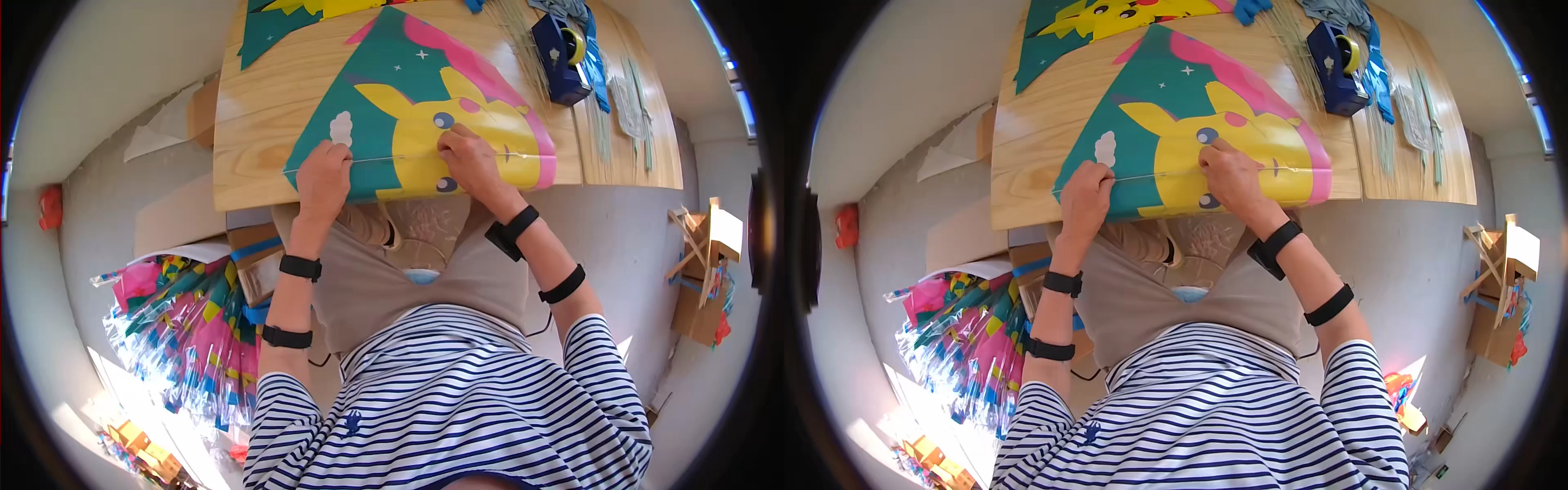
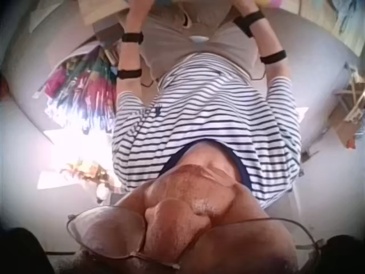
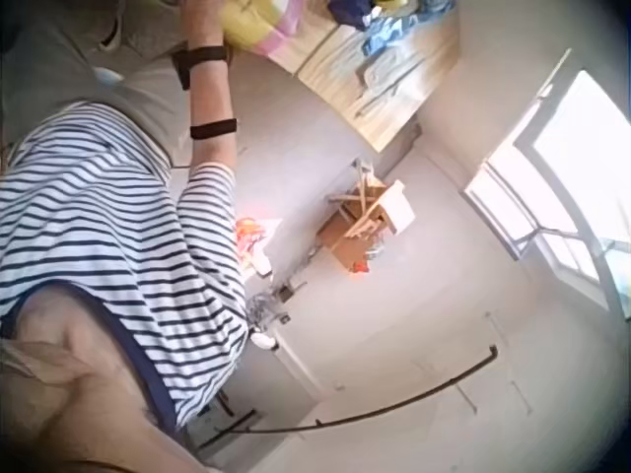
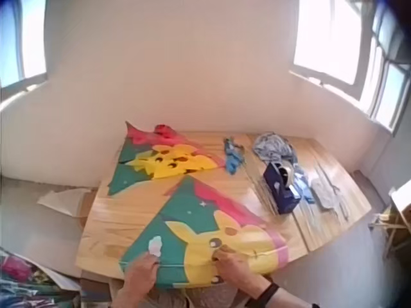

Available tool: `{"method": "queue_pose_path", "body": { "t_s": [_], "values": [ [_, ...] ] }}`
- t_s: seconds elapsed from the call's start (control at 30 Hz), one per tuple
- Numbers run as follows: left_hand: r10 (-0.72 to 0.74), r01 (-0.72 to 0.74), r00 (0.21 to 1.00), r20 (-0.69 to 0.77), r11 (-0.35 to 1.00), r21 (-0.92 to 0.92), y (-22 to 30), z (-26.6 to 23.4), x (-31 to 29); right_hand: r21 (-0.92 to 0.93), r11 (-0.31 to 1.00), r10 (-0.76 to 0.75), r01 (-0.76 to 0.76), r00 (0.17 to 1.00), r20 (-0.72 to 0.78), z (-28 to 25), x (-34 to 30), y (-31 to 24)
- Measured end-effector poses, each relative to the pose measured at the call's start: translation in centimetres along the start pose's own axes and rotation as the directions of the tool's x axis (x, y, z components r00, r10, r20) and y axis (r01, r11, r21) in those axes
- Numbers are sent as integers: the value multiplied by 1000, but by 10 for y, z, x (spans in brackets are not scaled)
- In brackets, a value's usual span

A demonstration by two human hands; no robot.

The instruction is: Assembling a plastic kite by attaching support rods and securing them with adhesive tape.

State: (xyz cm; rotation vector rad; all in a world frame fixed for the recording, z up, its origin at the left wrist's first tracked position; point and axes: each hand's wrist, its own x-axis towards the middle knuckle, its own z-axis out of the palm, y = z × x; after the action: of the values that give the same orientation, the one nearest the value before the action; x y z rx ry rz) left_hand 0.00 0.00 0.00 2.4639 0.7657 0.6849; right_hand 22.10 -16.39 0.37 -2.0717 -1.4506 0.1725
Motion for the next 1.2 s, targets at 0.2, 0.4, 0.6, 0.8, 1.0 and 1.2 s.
{"method": "queue_pose_path", "body": {
  "t_s": [0.2, 0.4, 0.6, 0.8, 1.0, 1.2],
  "values": [
    [-44, 44, 999, 7, 998, -36, 0, -1, -10, -53, 971, -229, 232, 971, 67, 20, 10, -33],
    [-53, 53, 999, 2, 997, -51, 0, -3, -9, -148, 948, -271, 281, 959, 84, 8, 6, -17],
    [-165, 149, 974, -153, 983, -111, 2, -8, -22, -270, 956, -97, 111, 993, 65, -38, -24, 33],
    [-807, 479, 566, -169, 489, -729, -3, -18, -86, -266, 963, 35, -37, 999, -12, -37, -23, 12],
    [-914, 362, 387, 119, 31, -932, -9, 1, -95, -125, 939, -313, 320, 947, 74, 14, 2, -61],
    [-850, 405, 450, 275, -80, -911, 1, -18, -85, -139, 946, -277, 293, 953, 125, 31, -13, -59]
  ]
}}
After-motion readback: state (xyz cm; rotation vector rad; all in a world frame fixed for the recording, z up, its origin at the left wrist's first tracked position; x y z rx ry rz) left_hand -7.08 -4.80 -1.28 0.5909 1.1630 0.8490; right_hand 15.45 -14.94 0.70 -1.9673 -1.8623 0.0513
